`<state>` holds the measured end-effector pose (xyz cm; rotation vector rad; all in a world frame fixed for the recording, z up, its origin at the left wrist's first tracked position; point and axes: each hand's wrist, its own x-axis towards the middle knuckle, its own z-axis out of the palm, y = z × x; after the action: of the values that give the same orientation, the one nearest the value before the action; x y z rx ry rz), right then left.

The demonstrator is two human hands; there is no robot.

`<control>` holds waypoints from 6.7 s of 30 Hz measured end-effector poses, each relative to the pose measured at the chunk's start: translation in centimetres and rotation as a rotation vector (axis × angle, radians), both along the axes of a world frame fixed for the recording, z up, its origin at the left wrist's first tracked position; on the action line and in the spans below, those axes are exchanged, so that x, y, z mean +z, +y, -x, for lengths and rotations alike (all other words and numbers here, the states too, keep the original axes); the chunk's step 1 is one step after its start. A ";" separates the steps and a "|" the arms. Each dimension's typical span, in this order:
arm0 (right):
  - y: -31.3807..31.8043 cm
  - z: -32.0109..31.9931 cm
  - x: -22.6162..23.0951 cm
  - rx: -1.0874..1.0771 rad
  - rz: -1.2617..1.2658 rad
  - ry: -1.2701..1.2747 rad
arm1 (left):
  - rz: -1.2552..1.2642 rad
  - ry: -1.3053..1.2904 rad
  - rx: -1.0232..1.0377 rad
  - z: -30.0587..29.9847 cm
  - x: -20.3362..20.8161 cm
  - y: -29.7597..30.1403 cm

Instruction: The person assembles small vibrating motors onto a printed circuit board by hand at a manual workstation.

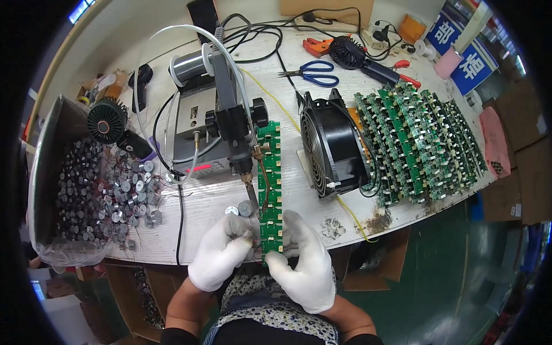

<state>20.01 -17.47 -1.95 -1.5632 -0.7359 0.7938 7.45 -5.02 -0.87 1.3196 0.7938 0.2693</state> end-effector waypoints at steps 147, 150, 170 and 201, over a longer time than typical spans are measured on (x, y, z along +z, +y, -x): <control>1.5 -0.1 1.1 -0.014 -0.139 0.284 | -0.184 0.104 -0.144 -2.3 2.0 3.1; 1.5 0.0 1.0 -0.019 -0.144 0.250 | -0.179 0.145 -0.123 -2.4 3.2 2.9; 1.6 -0.1 0.9 0.010 -0.127 0.295 | -0.334 0.149 -0.129 -2.2 2.9 3.2; 1.4 -0.2 1.5 -0.001 -0.171 0.322 | -0.406 0.125 -0.123 -2.6 2.8 2.9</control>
<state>20.18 -16.09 -0.44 -1.2453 -0.5508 0.9299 10.01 -2.09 1.96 1.7752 0.7838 0.2596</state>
